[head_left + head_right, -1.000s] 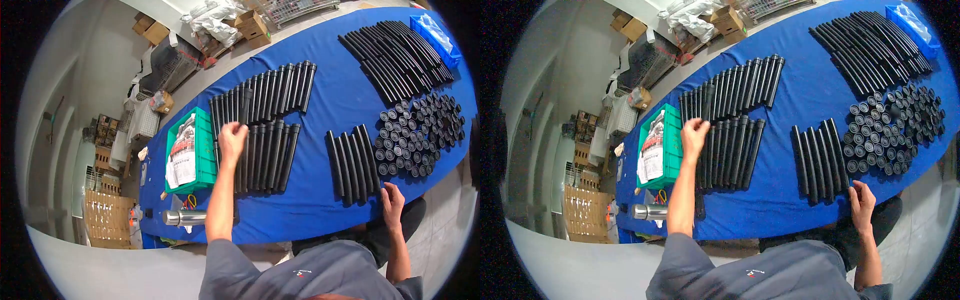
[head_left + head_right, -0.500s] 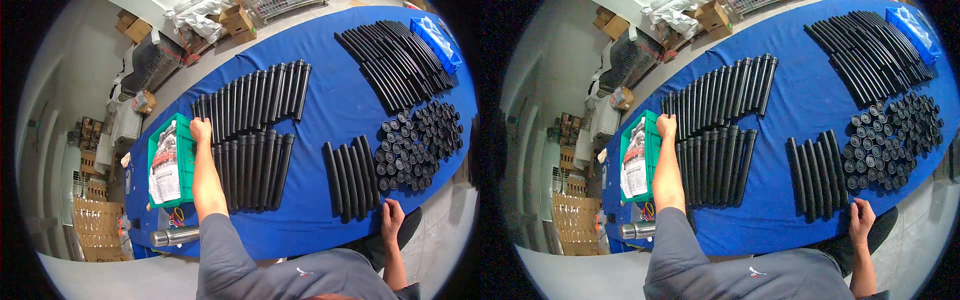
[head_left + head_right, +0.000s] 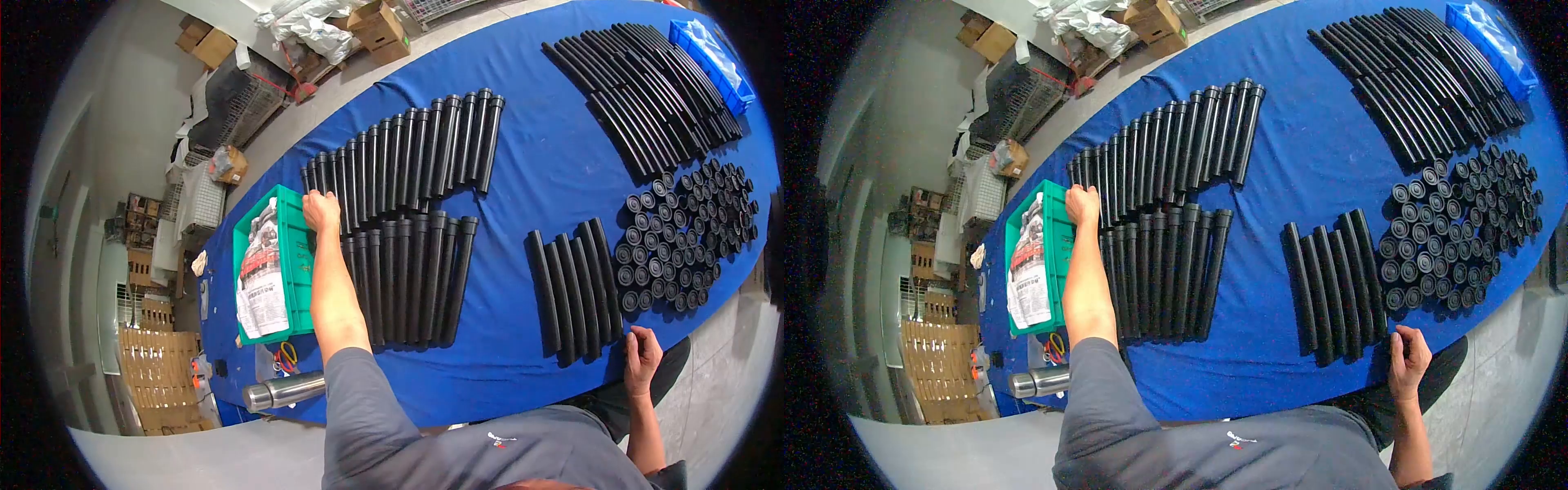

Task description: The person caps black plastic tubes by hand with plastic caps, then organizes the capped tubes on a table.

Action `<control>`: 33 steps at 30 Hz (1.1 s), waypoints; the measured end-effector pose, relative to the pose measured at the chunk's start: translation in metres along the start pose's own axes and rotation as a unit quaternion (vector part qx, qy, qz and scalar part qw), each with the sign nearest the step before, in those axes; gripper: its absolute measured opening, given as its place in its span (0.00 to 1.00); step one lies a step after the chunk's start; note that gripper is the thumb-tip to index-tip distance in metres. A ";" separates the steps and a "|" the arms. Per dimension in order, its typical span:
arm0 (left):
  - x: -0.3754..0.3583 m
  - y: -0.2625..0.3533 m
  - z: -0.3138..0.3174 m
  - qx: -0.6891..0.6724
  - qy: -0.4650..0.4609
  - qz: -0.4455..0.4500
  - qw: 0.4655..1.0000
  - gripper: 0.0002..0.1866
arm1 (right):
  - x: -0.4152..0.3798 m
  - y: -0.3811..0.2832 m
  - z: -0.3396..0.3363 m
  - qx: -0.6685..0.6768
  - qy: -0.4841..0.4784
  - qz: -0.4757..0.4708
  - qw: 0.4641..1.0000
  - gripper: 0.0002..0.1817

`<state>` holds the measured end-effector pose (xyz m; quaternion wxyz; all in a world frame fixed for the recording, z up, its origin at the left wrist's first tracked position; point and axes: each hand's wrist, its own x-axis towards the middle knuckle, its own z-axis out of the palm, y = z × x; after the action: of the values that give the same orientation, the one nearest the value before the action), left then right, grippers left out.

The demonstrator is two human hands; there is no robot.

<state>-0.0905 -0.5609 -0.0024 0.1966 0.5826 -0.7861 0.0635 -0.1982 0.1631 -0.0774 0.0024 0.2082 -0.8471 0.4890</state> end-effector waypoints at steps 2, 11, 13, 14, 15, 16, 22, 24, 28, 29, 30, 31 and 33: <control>-0.002 0.003 -0.002 0.011 0.000 0.000 1.000 0.19 | 0.001 -0.002 -0.001 0.001 -0.003 0.004 1.000 0.03; 0.006 -0.012 0.009 0.003 0.002 0.036 0.999 0.24 | 0.005 -0.014 -0.002 -0.006 -0.015 0.014 1.000 0.04; 0.013 -0.028 0.013 0.004 0.007 0.090 0.996 0.25 | 0.003 -0.022 -0.005 -0.010 -0.014 0.029 0.999 0.05; 0.015 -0.037 0.021 -0.026 0.043 0.107 0.993 0.25 | 0.004 -0.026 -0.006 -0.010 -0.012 0.044 0.999 0.05; 0.013 -0.035 0.014 -0.051 0.026 0.090 0.994 0.27 | 0.004 -0.026 -0.007 -0.010 -0.012 0.041 0.999 0.05; 0.006 -0.025 -0.001 -0.056 0.026 0.080 0.995 0.28 | 0.007 -0.023 -0.009 -0.007 -0.012 0.035 0.999 0.06; -0.023 -0.005 -0.043 -0.134 0.065 0.184 0.972 0.20 | 0.005 -0.019 -0.010 0.028 0.013 -0.013 0.999 0.07; -0.060 0.021 -0.070 -0.204 0.080 0.217 0.951 0.17 | 0.003 -0.020 -0.008 0.041 0.016 -0.014 0.999 0.07; -0.173 0.079 -0.123 -0.351 -0.012 0.213 0.912 0.15 | 0.003 -0.020 -0.009 0.056 0.022 -0.026 0.998 0.06; -0.206 0.091 -0.126 -0.393 -0.048 0.219 0.892 0.16 | 0.003 -0.020 -0.009 0.060 0.022 -0.026 0.998 0.06; -0.240 0.102 -0.128 -0.433 -0.084 0.225 0.868 0.16 | 0.003 -0.020 -0.010 0.064 0.022 -0.027 0.997 0.06; -0.271 0.112 -0.126 -0.436 -0.108 0.249 0.858 0.17 | 0.004 -0.021 -0.011 0.059 0.026 -0.040 0.997 0.05; -0.332 0.132 -0.122 -0.447 -0.147 0.309 0.826 0.23 | 0.003 -0.016 -0.009 0.066 0.031 -0.049 0.996 0.06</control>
<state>-0.1054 -0.1835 -0.0010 0.2879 0.1598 -0.8870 -0.3237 -0.1971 0.1623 -0.0589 0.0387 0.2344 -0.8011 0.5494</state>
